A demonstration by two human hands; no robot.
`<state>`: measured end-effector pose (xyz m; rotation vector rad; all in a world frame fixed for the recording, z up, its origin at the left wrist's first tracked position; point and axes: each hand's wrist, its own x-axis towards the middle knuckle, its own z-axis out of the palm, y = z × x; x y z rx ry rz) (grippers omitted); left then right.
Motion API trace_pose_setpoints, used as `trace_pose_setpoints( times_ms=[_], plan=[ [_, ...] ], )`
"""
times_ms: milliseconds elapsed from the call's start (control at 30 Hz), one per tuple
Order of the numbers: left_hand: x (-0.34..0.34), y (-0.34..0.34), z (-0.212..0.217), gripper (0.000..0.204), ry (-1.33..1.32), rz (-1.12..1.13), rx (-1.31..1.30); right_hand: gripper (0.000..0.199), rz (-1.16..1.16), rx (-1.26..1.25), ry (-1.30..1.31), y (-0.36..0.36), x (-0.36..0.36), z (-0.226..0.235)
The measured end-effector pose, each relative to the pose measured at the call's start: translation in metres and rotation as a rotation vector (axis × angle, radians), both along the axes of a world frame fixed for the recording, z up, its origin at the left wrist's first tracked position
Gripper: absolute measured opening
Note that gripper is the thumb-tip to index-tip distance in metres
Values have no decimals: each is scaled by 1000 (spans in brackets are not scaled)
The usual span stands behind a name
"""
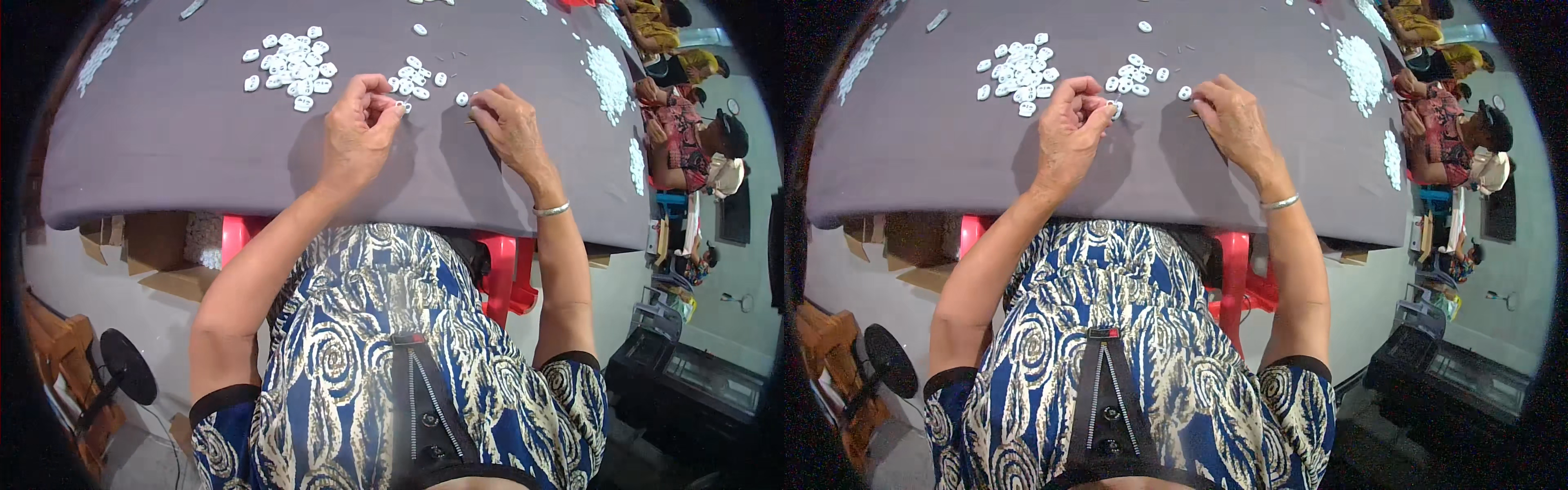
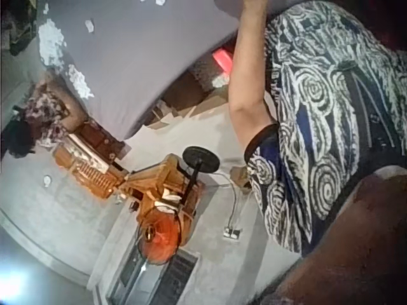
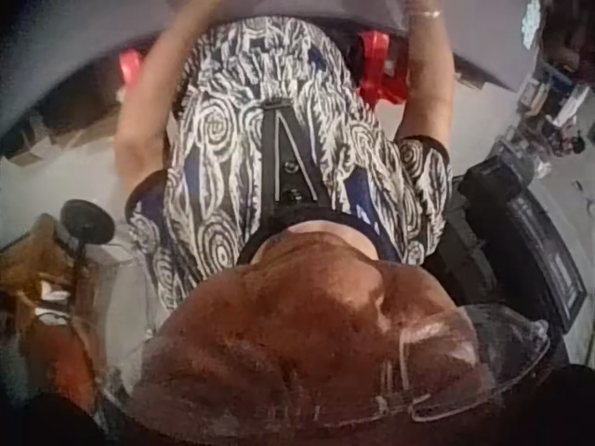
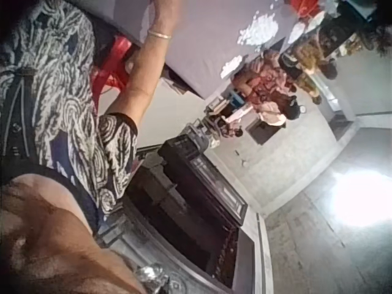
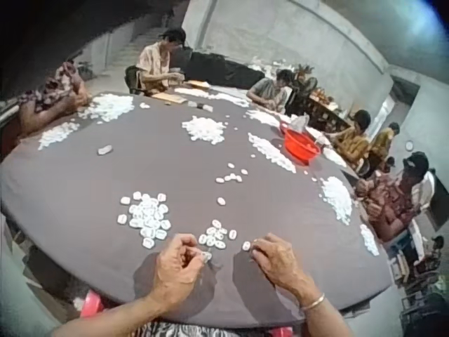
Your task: The person assembles plastic components by inserting small pins into them by hand and placing the assembled pieces on the table.
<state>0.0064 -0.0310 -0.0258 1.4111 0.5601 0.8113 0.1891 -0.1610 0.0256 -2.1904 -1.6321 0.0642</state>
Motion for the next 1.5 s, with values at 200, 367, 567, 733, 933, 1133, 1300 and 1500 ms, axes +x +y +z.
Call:
trace_pose_setpoints(
  times_ms=[200, 367, 567, 733, 933, 1133, 1300, 1500],
  plan=[
    [30, -1, -28, 22, -59, 23, 29, 10, -163, 242, 73, 1, 12, -27],
    [35, 0, -29, 22, -68, 22, 59, 11, -41, 210, -6, 4, -2, -38],
    [34, 5, -27, 22, -52, 25, 97, 13, -87, 206, 78, -7, -9, -22],
    [30, 9, -28, 22, -52, 25, 125, 11, -161, 188, 190, -13, -10, -19],
    [19, 8, -27, 23, -47, 29, 110, 14, -38, 214, 164, 4, -19, -29],
    [12, 9, -30, 22, -72, 11, 105, 12, 29, 175, -11, 9, -36, -37],
    [12, 10, -32, 21, -135, -8, 72, 11, 1, 229, 73, 8, -43, -43],
    [14, 9, -30, 21, -143, -54, 51, 15, -171, 351, 961, 33, -48, -33]
  ],
)
